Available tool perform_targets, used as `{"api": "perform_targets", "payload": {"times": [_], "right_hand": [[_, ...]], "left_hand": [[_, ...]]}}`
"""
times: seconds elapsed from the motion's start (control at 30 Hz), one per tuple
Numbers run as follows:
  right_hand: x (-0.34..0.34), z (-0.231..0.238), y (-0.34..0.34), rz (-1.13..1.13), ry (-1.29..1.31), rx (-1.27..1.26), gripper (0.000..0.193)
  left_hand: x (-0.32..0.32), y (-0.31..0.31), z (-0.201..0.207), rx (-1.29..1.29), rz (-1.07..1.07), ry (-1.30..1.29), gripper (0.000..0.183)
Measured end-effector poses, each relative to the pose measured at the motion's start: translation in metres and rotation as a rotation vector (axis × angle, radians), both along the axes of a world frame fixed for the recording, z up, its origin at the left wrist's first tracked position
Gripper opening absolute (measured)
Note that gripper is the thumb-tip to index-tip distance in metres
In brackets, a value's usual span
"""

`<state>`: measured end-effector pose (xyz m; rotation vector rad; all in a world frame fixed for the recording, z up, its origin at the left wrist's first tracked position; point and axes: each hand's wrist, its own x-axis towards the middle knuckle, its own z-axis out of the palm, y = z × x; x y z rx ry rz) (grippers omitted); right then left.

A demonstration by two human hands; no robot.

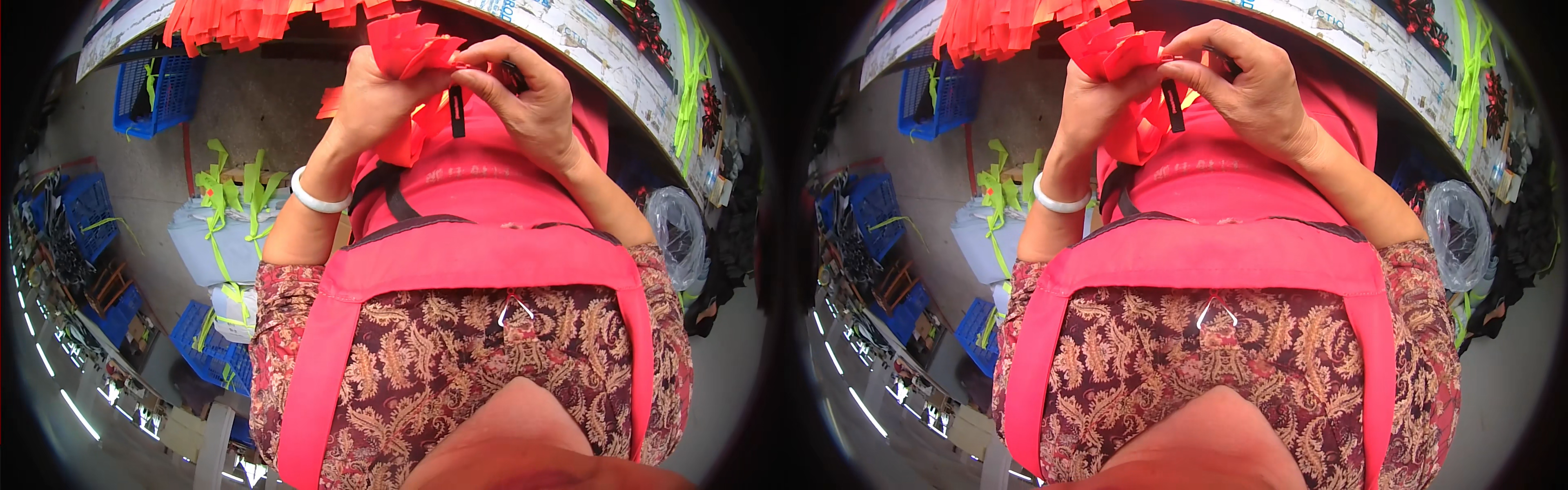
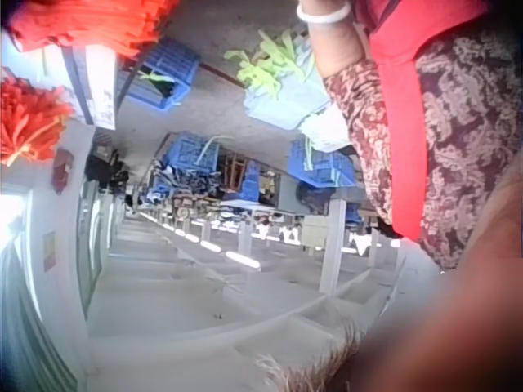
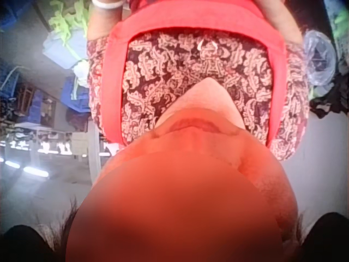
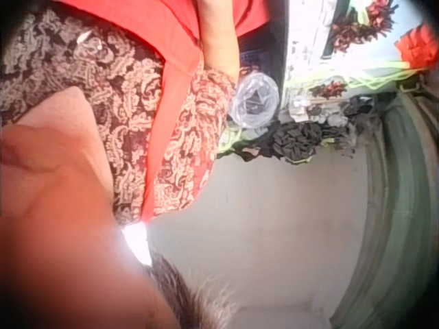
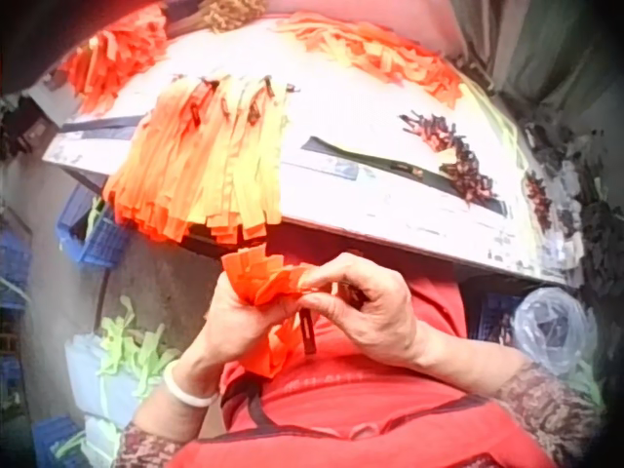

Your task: Manual assembly of plastic buckles onto reflective orange safety straps at an industrial workbench.

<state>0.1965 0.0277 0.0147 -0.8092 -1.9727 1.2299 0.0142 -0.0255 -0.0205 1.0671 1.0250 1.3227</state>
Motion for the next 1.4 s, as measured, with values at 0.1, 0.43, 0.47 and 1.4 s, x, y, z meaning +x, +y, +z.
{"api": "perform_targets", "payload": {"times": [0.1, 0.43, 0.47, 1.4], "right_hand": [[0.000, -0.001, -0.001, -0.034, 0.008, -0.024, 0.015], [0.001, -0.004, -0.002, -0.032, 0.012, -0.017, 0.014], [0.000, -0.003, -0.002, -0.030, 0.012, -0.017, 0.014], [0.001, -0.011, 0.002, -0.043, -0.010, -0.100, 0.015]], "left_hand": [[0.000, 0.001, 0.001, -0.064, -0.041, -0.032, 0.016], [0.007, -0.002, -0.003, -0.086, 0.026, -0.115, 0.016], [0.007, -0.002, -0.003, -0.085, 0.026, -0.109, 0.016], [0.015, 0.003, -0.010, -0.046, 0.047, -0.020, 0.021]]}}
